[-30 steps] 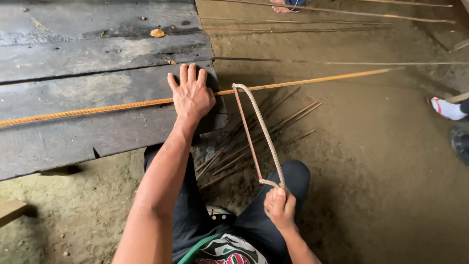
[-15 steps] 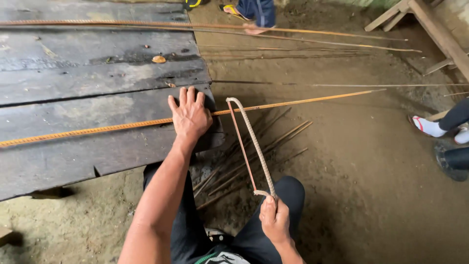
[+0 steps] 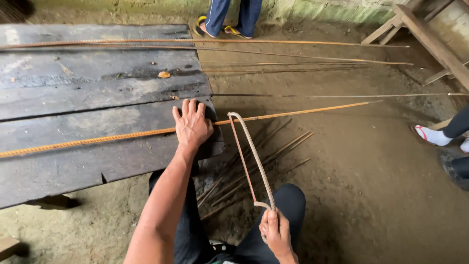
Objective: Sawing a thin wooden rod and aligning it with others on a workbench
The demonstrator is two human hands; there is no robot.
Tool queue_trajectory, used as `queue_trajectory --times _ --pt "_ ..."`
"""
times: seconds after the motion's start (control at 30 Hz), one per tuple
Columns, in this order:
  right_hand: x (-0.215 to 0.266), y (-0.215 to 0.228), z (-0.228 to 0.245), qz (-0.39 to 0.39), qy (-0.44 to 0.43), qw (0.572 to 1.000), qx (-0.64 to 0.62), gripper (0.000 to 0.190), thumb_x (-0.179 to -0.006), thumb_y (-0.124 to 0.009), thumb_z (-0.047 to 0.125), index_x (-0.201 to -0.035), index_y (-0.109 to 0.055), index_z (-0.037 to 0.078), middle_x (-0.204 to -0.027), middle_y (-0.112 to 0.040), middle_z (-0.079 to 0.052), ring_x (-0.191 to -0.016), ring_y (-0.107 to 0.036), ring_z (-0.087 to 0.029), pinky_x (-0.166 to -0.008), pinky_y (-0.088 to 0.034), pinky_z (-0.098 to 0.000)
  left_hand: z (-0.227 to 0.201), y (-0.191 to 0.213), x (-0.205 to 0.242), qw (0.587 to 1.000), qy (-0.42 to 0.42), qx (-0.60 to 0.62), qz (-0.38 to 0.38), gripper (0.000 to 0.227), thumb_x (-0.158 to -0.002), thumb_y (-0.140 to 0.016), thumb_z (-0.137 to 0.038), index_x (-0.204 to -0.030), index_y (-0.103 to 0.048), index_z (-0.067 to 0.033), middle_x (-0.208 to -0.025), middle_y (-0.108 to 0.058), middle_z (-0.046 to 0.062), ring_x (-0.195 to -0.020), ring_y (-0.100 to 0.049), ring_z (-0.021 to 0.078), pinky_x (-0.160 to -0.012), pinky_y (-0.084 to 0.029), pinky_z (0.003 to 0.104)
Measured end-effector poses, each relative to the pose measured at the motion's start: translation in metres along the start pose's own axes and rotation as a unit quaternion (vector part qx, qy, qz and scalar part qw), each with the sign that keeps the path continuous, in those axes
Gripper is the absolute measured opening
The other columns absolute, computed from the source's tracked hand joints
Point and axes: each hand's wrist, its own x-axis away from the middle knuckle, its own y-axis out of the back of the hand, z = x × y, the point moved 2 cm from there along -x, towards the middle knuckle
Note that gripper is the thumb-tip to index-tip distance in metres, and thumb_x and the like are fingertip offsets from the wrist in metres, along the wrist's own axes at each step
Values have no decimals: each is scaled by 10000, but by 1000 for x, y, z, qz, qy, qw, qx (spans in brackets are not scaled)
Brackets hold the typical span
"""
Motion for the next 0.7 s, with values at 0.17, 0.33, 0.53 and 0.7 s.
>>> queue_trajectory --times 0.17,0.33,0.53,0.7 --pt "-2 -1 -15 -49 -14 998 -25 390 -1064 -432 231 -704 -361 99 -549 -316 -10 -408 -362 -129 -356 -363 -287 6 -3 -1 996 -35 76 7 402 -779 -636 -291 -1143 -597 -124 -1245 -577 125 -1290 -487 329 -1061 -356 553" --pt "-1 0 -7 -79 -43 996 -18 432 -1071 -424 257 -686 -413 62 -501 -296 -33 -356 -347 -155 -332 -355 -302 10 -6 5 981 -133 138 -11 185 -981 -613 -360 -960 -724 -214 -1118 -631 59 -1076 -572 333 -852 -449 507" --pt "-1 11 -25 -34 -18 999 11 364 -1056 -460 260 -752 -481 61 -539 -330 -3 -417 -344 -113 -364 -399 -300 17 -22 -3 965 -183 162 99 232 -910 -659 -409 -919 -778 -210 -1109 -660 -20 -1128 -522 300 -904 -411 503" --pt "1 15 -41 -48 -67 994 -71 408 -1080 -450 305 -732 -412 97 -550 -255 10 -368 -325 -112 -353 -311 -307 7 -21 -16 954 -198 181 133 240 -986 -574 -299 -831 -585 -116 -986 -637 30 -1163 -515 272 -931 -417 549"
